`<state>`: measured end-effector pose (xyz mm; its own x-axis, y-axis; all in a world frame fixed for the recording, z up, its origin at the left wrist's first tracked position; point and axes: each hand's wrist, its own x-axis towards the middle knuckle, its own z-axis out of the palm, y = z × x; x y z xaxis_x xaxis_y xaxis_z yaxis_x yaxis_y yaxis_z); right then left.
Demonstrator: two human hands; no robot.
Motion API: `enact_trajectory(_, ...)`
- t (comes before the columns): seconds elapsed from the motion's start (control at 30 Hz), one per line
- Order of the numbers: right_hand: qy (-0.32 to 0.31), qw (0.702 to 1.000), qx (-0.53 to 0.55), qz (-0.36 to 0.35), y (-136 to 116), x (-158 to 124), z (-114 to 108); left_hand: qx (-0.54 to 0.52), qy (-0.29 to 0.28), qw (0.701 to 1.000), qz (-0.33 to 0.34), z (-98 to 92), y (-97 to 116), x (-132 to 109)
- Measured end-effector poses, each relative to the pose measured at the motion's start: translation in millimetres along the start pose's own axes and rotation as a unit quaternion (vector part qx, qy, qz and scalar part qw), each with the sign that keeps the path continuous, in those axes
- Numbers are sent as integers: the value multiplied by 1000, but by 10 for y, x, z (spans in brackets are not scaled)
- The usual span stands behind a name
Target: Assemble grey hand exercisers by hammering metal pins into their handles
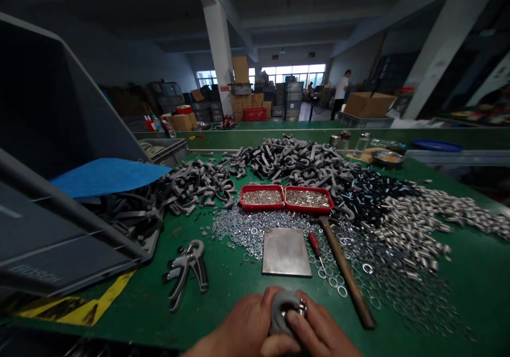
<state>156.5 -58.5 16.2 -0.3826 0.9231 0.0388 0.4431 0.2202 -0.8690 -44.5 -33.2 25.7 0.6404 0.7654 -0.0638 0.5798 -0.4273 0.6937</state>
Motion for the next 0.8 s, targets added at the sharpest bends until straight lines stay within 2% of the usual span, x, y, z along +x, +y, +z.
enact_trajectory(0.1,-1,1000,-2,9,46,-9,52,22,-47,999,-8,-108,129,6)
enact_trajectory(0.2,24,999,-21,13,121,165,22,50,-20,999,-12,-193,107,166)
enact_trajectory(0.27,30,997,-73,11,234,434,-73,81,5,996,-31,-245,-20,401)
enact_trajectory(0.37,24,987,-160,5,485,954,-354,169,14,984,-61,-296,-290,850)
enact_trajectory(0.47,63,973,-222,-10,737,1382,-778,272,14,959,-82,-314,-492,1203)
enact_trajectory(0.57,105,953,-282,-10,919,1633,-1234,308,14,948,-72,-397,-550,1412)
enact_trajectory(0.63,121,941,-317,-4,999,1767,-1467,321,28,946,-47,-535,-535,1571)
enact_trajectory(0.7,130,928,-348,1,1050,1932,-1598,332,53,942,-19,-710,-508,1815)
enact_trajectory(0.8,129,913,-386,6,1090,2255,-1610,348,86,933,19,-910,-484,2327)
